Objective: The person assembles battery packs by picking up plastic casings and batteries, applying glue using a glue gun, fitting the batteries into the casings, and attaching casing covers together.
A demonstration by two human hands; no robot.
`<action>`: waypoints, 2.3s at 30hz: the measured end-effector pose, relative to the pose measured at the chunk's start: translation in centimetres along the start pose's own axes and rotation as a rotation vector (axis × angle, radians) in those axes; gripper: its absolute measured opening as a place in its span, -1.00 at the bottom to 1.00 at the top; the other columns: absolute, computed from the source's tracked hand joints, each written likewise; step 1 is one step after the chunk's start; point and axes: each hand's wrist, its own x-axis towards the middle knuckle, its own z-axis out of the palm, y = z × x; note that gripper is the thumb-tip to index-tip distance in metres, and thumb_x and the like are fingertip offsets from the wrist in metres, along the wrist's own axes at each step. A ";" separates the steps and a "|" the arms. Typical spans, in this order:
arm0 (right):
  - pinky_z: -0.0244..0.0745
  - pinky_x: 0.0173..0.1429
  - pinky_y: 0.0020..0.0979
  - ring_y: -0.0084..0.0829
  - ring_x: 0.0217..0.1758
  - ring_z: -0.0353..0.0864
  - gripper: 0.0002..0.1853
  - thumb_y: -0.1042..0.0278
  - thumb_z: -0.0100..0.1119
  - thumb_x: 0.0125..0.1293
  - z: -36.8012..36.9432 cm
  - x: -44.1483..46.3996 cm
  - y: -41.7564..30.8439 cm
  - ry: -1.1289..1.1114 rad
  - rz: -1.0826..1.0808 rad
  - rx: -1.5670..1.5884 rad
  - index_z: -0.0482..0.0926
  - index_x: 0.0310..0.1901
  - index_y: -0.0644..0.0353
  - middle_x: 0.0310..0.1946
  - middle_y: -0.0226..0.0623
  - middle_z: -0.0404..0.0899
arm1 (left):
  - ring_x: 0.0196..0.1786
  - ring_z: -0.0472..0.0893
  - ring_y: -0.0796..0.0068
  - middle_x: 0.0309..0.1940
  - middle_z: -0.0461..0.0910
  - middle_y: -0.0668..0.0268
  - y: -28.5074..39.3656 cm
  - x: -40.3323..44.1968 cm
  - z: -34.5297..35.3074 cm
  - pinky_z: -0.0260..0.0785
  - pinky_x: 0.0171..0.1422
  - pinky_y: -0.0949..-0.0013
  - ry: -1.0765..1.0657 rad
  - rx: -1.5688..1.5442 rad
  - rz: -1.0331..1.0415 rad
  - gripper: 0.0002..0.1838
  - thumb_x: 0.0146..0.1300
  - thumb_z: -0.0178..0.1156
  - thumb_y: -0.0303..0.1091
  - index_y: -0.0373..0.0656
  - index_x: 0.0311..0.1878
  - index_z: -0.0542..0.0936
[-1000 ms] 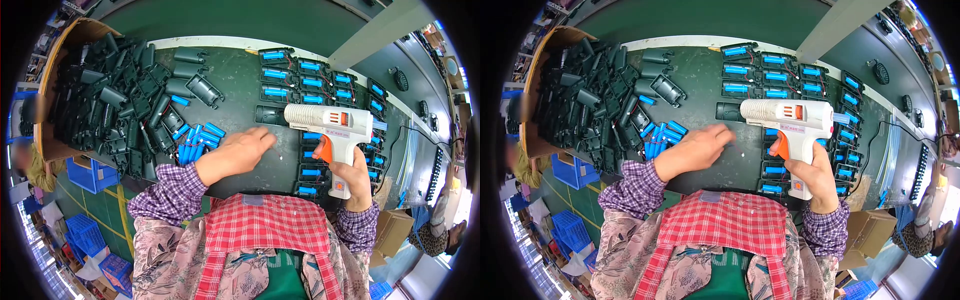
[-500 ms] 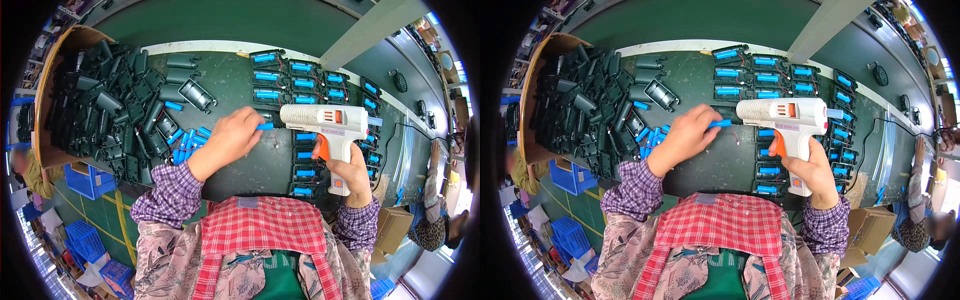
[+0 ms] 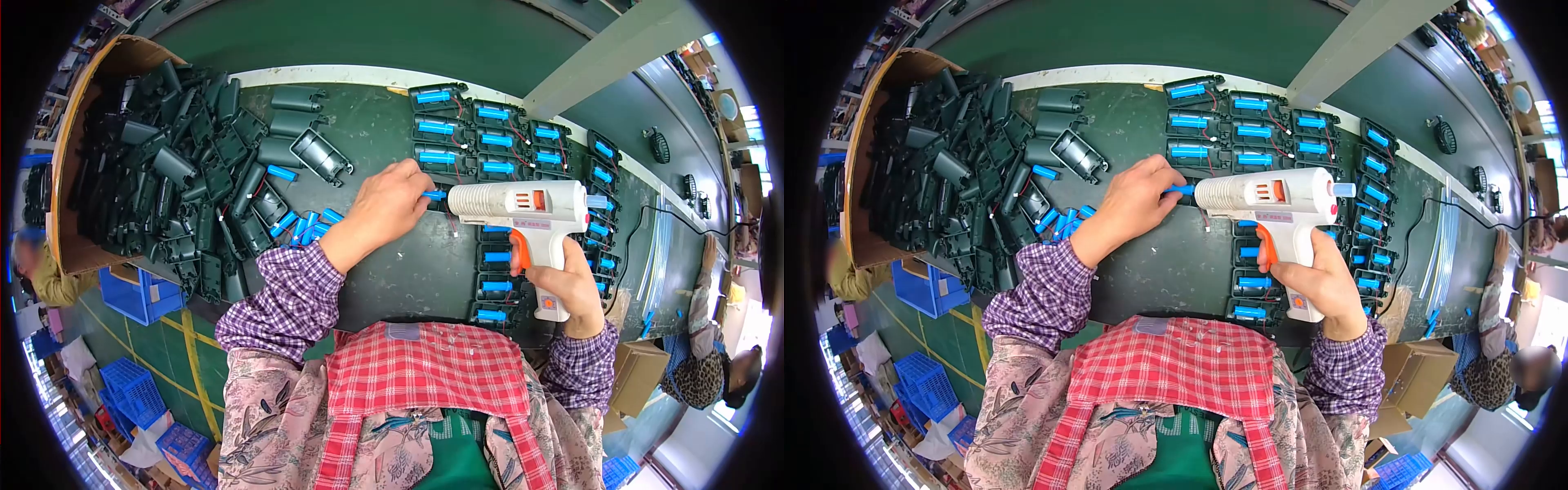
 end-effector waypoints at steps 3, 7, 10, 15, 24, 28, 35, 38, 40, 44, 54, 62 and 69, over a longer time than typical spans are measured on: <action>0.52 0.05 -0.32 -0.33 -0.13 0.63 -0.45 0.57 0.14 0.01 0.2 -0.2 0.1 -0.002 -0.002 -0.009 0.52 0.15 0.42 -0.17 -0.17 0.64 | -0.02 0.62 0.09 -0.16 0.56 0.21 0.0 0.0 0.0 0.54 0.00 0.05 0.004 0.009 -0.003 -0.84 0.22 0.34 -0.39 -0.13 -0.14 0.64; 0.53 0.08 -0.36 -0.39 -0.08 0.65 -0.53 0.64 0.14 0.12 -0.6 -0.3 0.8 -0.039 -0.031 0.023 0.53 0.14 0.39 -0.15 -0.24 0.67 | -0.05 0.63 0.07 -0.18 0.57 0.21 -0.3 -0.1 0.9 0.54 -0.03 0.06 0.114 0.011 0.078 -0.83 0.20 0.33 -0.42 -0.11 -0.14 0.64; 0.49 0.25 -0.24 -0.19 0.01 0.67 -0.32 0.45 0.13 -0.08 0.2 0.1 0.5 0.005 -0.068 0.046 0.47 0.20 0.51 -0.08 -0.07 0.66 | -0.06 0.62 0.07 -0.15 0.59 0.21 -0.5 -1.0 -0.7 0.54 -0.01 0.10 0.153 0.022 0.088 -0.80 0.19 0.30 -0.47 -0.12 -0.09 0.63; 0.48 0.30 -0.17 -0.16 0.05 0.66 -0.29 0.42 0.14 -0.07 0.5 -0.5 0.2 0.064 -0.126 0.093 0.45 0.22 0.54 -0.04 0.00 0.65 | 0.12 0.56 0.13 -0.03 0.61 0.28 -3.7 -2.4 -8.9 0.47 0.18 0.12 0.107 0.383 0.136 -0.63 0.02 0.23 -0.60 -0.07 -0.06 0.67; 0.51 0.29 -0.16 -0.16 0.05 0.66 -0.28 0.37 0.20 -0.03 1.5 -0.8 0.4 0.107 -0.158 0.102 0.45 0.24 0.53 -0.05 -0.02 0.66 | 0.08 0.56 0.16 -0.12 0.62 0.29 -11.1 0.6 -11.5 0.46 0.22 0.16 -0.075 0.488 0.015 -0.90 0.23 0.28 -0.46 -0.13 -0.19 0.68; 0.50 0.30 -0.17 -0.17 0.06 0.66 -0.29 0.37 0.22 -0.03 1.4 -1.2 0.1 0.074 -0.170 0.099 0.46 0.24 0.52 -0.04 -0.02 0.66 | 0.01 0.55 0.13 -0.19 0.59 0.27 -10.8 0.5 -11.6 0.46 0.14 0.14 -0.058 0.449 0.071 -0.94 0.22 0.28 -0.45 -0.13 -0.23 0.66; 0.50 0.26 -0.12 -0.14 0.04 0.64 -0.25 0.39 0.22 -0.05 1.6 -2.4 0.3 0.108 -0.194 0.170 0.42 0.27 0.54 -0.05 0.02 0.63 | -0.11 0.58 0.15 -0.28 0.59 0.25 -1.2 -2.9 -9.8 0.52 -0.09 0.12 0.096 0.294 0.142 -0.95 0.21 0.29 -0.41 -0.10 -0.26 0.64; 0.49 0.26 -0.13 -0.15 0.04 0.63 -0.26 0.39 0.22 -0.05 1.7 -2.6 0.5 0.113 -0.172 0.166 0.43 0.26 0.54 -0.05 0.03 0.63 | -0.13 0.58 0.16 -0.30 0.57 0.25 1.5 -4.9 -4.4 0.53 -0.12 0.14 0.005 0.161 0.178 -0.93 0.19 0.32 -0.41 -0.12 -0.27 0.63; 0.50 0.26 -0.14 -0.15 0.04 0.63 -0.26 0.39 0.21 -0.05 1.8 -3.0 0.8 0.111 -0.145 0.157 0.43 0.25 0.54 -0.05 0.02 0.63 | -0.13 0.58 0.16 -0.30 0.56 0.26 1.5 -5.0 -1.3 0.52 -0.13 0.15 0.042 0.137 0.149 -0.92 0.20 0.33 -0.40 -0.13 -0.28 0.63; 0.49 0.25 -0.16 -0.20 0.04 0.63 -0.27 0.41 0.19 -0.07 2.2 -3.6 0.9 0.095 -0.100 0.103 0.45 0.24 0.51 -0.04 -0.01 0.62 | -0.07 0.60 0.15 -0.19 0.60 0.26 1.1 -5.1 -0.2 0.51 -0.06 0.15 0.105 0.108 0.074 -0.75 0.14 0.45 -0.32 -0.11 -0.12 0.67; 0.43 0.28 -0.28 -0.32 0.09 0.60 -0.38 0.70 0.10 0.00 3.0 -2.9 1.3 -0.072 0.020 -0.099 0.49 0.22 0.39 -0.06 -0.18 0.64 | 0.13 0.55 0.07 0.06 0.54 0.17 1.1 -6.1 -1.6 0.51 0.12 0.11 -0.015 0.035 0.055 -0.42 0.04 0.52 -0.29 -0.17 0.17 0.59; 0.49 0.06 -0.41 -0.44 -0.02 0.62 -0.46 0.66 0.16 0.09 3.9 -2.5 1.5 -0.011 0.061 -0.151 0.53 0.20 0.33 -0.11 -0.28 0.65 | 0.15 0.54 0.05 0.09 0.51 0.17 0.5 -5.2 -1.3 0.51 0.18 0.10 0.006 0.019 0.108 -0.42 0.03 0.50 -0.37 -0.19 0.17 0.57; 0.49 0.17 -0.29 -0.30 0.01 0.62 -0.40 0.57 0.10 0.00 3.7 -2.9 1.4 0.068 -0.001 -0.054 0.49 0.20 0.46 -0.09 -0.14 0.63 | 0.08 0.58 0.08 -0.02 0.59 0.19 -1.3 -5.8 -4.1 0.51 0.14 0.11 0.070 0.007 0.104 -0.64 0.11 0.40 -0.40 -0.16 0.01 0.63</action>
